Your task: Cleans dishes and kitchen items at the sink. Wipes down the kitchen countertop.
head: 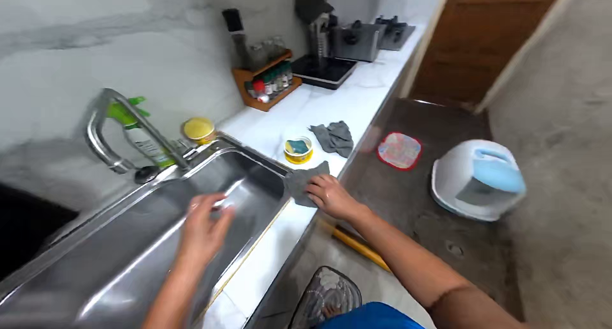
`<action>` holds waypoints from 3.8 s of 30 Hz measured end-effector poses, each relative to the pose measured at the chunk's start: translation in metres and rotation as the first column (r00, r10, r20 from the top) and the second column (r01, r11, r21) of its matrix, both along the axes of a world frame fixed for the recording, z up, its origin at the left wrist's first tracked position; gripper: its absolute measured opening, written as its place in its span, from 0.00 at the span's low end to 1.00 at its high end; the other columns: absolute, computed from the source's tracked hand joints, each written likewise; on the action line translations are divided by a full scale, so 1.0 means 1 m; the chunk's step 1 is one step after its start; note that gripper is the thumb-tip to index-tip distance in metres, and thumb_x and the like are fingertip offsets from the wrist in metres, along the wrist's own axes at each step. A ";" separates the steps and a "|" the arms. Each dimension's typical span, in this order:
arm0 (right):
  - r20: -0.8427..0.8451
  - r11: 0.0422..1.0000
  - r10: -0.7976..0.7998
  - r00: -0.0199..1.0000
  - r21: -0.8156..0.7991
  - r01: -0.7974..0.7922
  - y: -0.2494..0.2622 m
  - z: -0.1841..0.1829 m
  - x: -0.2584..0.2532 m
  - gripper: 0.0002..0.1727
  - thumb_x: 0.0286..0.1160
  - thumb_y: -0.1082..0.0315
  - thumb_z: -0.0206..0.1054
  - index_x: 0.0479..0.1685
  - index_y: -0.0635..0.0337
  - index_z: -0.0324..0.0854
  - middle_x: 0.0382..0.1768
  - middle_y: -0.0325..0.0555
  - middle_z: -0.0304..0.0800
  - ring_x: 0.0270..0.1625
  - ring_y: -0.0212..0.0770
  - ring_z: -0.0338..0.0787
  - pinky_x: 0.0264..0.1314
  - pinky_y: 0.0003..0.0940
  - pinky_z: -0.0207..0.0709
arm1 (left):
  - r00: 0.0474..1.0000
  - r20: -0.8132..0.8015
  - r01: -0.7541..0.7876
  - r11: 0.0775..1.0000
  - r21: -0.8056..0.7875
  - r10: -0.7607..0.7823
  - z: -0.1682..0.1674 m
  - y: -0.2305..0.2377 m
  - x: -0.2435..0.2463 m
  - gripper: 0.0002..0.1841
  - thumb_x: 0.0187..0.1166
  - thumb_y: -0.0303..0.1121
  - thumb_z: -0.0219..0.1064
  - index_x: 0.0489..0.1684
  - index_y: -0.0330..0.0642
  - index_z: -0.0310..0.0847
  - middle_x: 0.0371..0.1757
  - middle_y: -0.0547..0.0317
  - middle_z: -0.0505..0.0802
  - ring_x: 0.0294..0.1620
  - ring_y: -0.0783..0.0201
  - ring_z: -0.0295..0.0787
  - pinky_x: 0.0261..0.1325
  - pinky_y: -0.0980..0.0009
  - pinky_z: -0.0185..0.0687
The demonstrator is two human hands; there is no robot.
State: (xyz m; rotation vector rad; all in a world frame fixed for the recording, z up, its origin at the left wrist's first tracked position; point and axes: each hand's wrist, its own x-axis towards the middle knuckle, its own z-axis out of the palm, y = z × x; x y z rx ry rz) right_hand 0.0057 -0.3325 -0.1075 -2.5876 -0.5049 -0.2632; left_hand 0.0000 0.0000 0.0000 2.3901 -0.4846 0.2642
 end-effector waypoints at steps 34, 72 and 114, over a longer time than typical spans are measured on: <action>-0.316 0.949 -0.105 0.943 -0.314 0.001 -0.144 0.033 0.192 0.42 0.85 0.30 0.46 0.95 0.37 0.57 0.94 0.63 0.50 0.94 0.76 0.43 0.86 0.83 0.31 | 0.686 -0.678 -0.627 0.687 -0.368 0.263 -0.024 -0.187 0.160 0.10 0.82 0.29 0.67 0.51 0.30 0.82 0.33 0.53 0.87 0.29 0.64 0.85 0.37 0.66 0.87; -0.075 0.572 0.778 0.624 -0.327 -0.753 0.108 0.016 0.325 0.16 0.83 0.56 0.61 0.49 0.49 0.96 0.69 0.45 0.89 0.87 0.63 0.67 0.81 0.74 0.57 | 0.508 -0.625 -0.756 -0.040 -0.653 0.593 -0.093 0.019 0.021 0.14 0.78 0.24 0.57 0.59 0.40 0.80 0.38 0.58 0.87 0.34 0.66 0.85 0.39 0.68 0.84; -0.266 0.813 0.505 0.821 -0.175 -0.556 0.155 0.050 0.437 0.29 0.81 0.53 0.71 0.78 0.56 0.79 0.84 0.65 0.70 0.88 0.72 0.60 0.84 0.78 0.51 | 0.579 -0.564 -0.571 -0.201 -0.796 0.589 -0.084 0.083 0.004 0.16 0.75 0.23 0.50 0.59 0.40 0.71 0.45 0.53 0.89 0.43 0.62 0.91 0.44 0.64 0.90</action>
